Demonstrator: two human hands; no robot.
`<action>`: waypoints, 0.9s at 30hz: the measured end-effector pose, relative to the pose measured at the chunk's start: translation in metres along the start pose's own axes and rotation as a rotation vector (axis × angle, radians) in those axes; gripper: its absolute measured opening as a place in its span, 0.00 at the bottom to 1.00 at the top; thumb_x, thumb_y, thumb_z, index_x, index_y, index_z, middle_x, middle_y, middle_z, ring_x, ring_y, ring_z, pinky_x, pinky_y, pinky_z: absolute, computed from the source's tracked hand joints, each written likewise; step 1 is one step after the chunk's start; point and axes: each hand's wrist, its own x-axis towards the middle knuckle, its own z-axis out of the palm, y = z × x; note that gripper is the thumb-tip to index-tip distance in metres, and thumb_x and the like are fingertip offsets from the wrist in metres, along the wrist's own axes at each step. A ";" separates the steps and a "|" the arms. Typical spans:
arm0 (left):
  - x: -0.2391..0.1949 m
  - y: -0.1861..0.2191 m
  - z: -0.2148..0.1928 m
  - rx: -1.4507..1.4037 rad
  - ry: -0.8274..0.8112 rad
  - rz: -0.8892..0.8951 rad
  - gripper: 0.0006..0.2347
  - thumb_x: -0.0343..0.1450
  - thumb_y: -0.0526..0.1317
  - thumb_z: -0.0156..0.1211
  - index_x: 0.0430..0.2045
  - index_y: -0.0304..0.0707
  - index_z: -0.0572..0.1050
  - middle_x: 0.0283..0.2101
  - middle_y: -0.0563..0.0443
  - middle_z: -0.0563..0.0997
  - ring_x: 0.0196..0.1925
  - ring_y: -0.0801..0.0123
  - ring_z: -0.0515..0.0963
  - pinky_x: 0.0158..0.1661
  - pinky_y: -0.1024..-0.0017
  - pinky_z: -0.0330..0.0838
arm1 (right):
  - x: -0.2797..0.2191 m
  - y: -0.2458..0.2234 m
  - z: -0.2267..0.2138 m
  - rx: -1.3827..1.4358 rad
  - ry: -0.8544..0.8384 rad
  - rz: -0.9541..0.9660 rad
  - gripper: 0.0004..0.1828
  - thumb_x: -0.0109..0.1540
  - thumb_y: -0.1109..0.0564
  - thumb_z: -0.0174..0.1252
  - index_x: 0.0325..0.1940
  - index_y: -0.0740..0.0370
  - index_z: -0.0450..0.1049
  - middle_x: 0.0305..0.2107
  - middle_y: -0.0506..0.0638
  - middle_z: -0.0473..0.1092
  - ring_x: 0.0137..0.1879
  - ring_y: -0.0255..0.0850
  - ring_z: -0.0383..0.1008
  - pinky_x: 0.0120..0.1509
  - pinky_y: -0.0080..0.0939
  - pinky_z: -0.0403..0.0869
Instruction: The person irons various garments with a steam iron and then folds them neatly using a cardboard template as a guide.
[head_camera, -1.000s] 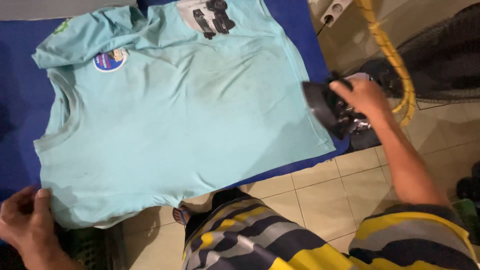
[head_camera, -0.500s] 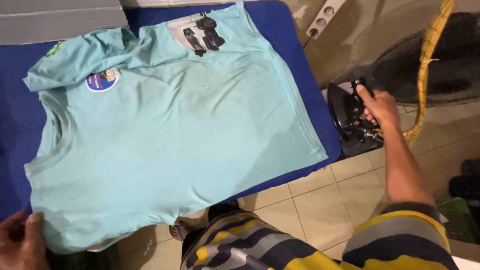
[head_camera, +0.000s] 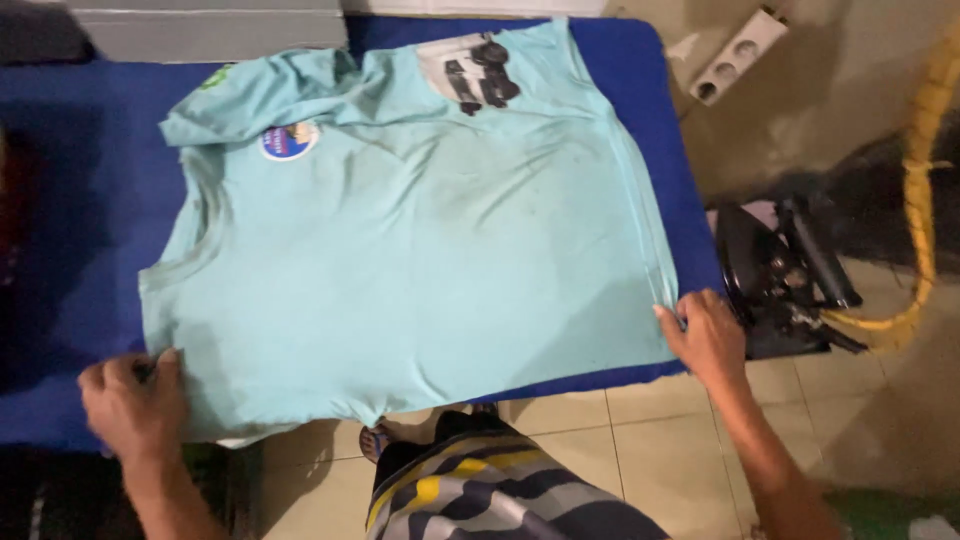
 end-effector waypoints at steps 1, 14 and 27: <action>0.000 0.002 0.004 -0.012 0.001 -0.007 0.10 0.76 0.43 0.73 0.41 0.35 0.81 0.45 0.33 0.80 0.52 0.38 0.77 0.51 0.49 0.71 | -0.007 -0.002 0.007 0.018 0.104 -0.081 0.17 0.68 0.46 0.58 0.33 0.58 0.65 0.31 0.50 0.64 0.39 0.51 0.70 0.39 0.54 0.69; -0.084 -0.017 -0.121 -0.200 -0.318 -0.301 0.16 0.76 0.42 0.63 0.58 0.38 0.80 0.46 0.38 0.82 0.48 0.48 0.80 0.51 0.54 0.69 | -0.106 0.052 -0.035 0.836 -0.560 0.402 0.15 0.66 0.55 0.57 0.52 0.60 0.83 0.45 0.49 0.82 0.53 0.38 0.79 0.62 0.38 0.71; 0.021 0.292 -0.001 -0.650 -0.379 0.856 0.26 0.77 0.57 0.45 0.65 0.41 0.67 0.69 0.42 0.68 0.74 0.49 0.62 0.70 0.50 0.53 | 0.069 -0.215 0.005 0.462 0.172 -0.989 0.27 0.69 0.39 0.43 0.67 0.52 0.69 0.68 0.51 0.63 0.75 0.52 0.60 0.77 0.56 0.55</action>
